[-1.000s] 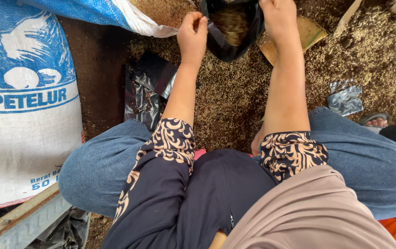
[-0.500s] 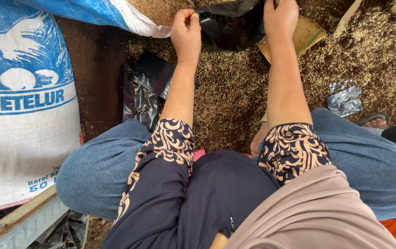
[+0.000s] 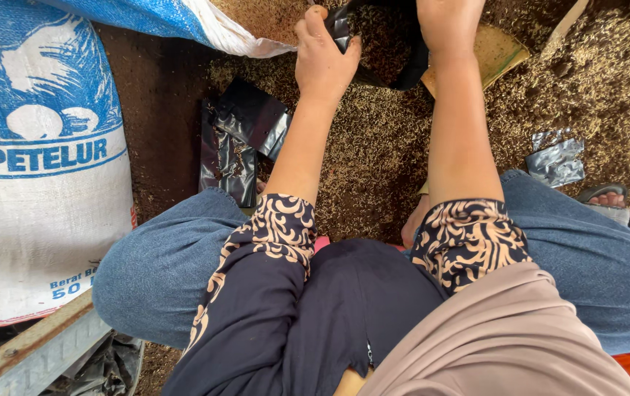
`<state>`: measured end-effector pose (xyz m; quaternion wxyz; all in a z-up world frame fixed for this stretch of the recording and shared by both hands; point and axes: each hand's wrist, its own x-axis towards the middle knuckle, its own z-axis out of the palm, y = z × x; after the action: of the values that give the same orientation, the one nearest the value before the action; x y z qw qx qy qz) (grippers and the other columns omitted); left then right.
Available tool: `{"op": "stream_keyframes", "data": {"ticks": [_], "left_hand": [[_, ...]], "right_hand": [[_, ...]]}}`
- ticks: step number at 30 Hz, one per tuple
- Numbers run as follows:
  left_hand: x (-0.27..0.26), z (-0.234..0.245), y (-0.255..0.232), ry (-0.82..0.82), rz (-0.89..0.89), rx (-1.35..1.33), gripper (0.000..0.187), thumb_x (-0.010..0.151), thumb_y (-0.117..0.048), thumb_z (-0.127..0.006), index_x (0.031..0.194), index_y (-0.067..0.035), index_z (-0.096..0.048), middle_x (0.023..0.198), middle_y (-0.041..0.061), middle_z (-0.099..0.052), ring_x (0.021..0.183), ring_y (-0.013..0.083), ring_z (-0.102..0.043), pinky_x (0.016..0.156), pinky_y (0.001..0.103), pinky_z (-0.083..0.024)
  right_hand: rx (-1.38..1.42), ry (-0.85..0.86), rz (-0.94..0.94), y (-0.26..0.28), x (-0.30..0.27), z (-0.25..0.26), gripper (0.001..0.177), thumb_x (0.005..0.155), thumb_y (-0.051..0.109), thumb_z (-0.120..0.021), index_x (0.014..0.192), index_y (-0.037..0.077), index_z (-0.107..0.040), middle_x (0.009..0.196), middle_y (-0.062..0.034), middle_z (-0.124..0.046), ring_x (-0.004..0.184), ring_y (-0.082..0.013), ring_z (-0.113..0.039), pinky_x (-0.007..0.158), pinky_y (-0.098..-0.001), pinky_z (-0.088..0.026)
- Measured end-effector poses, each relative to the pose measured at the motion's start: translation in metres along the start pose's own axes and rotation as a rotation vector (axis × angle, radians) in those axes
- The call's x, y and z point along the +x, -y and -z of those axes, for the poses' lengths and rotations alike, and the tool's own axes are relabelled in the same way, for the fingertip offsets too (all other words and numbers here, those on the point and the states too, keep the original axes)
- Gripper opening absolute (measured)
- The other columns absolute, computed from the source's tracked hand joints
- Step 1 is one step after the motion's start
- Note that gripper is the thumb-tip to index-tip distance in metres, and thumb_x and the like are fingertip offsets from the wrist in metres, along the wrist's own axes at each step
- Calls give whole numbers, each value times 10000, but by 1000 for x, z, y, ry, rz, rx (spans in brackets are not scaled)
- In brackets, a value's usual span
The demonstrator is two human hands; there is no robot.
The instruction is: The person scoops grains from a large sack into a small black plastic bag using a scoop and hands. The person then folds the top of the bag to close it and places it aside.
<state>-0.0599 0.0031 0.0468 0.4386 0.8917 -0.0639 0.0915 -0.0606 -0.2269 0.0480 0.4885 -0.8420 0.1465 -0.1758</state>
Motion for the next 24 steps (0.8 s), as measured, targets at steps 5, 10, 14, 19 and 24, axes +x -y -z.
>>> {"op": "stream_keyframes", "data": {"ticks": [5,10,14,19,24], "left_hand": [[-5,-9,1,106,16,-121,332,893,-150,-703,1168,-78,-532,1072,124,-703,974,316,-717,867,432,-589],[-37,-34,-21,-24,-199,-227,214,942,-97,-637,1150,-103,-588,1086,90,-701,987,265,-715,914,379,-594],[-64,-63,-11,30,196,-594,308,986,-241,-605,1217,-42,-565,1027,120,-670,878,248,-665,805,360,-558],[-49,-80,60,-130,480,-493,369,1049,-284,-496,1273,-22,-627,1280,171,-632,1156,285,-607,1025,417,-477],[-33,-78,95,210,505,-724,526,1049,-383,-406,1429,-65,-582,1374,158,-645,1281,283,-602,1074,372,-450]], "right_hand": [[-95,640,11,-3,-17,-21,227,972,124,-582,1100,38,-749,982,-90,-765,872,-162,-714,819,-371,-581],[-45,612,-341,-51,-27,-59,269,1008,198,-538,1156,83,-731,1112,-85,-743,959,-215,-682,843,-383,-527],[139,560,-522,-61,-20,-47,320,1050,255,-539,1197,5,-675,1091,-129,-704,934,-271,-648,809,-402,-520],[-1,449,-639,-25,-26,-45,417,1004,347,-498,1269,82,-680,1155,-97,-726,1043,-246,-644,933,-420,-488],[-106,544,-718,-17,-24,-58,498,1018,434,-445,1375,110,-570,1319,-102,-612,1183,-268,-550,967,-533,-434]]}}
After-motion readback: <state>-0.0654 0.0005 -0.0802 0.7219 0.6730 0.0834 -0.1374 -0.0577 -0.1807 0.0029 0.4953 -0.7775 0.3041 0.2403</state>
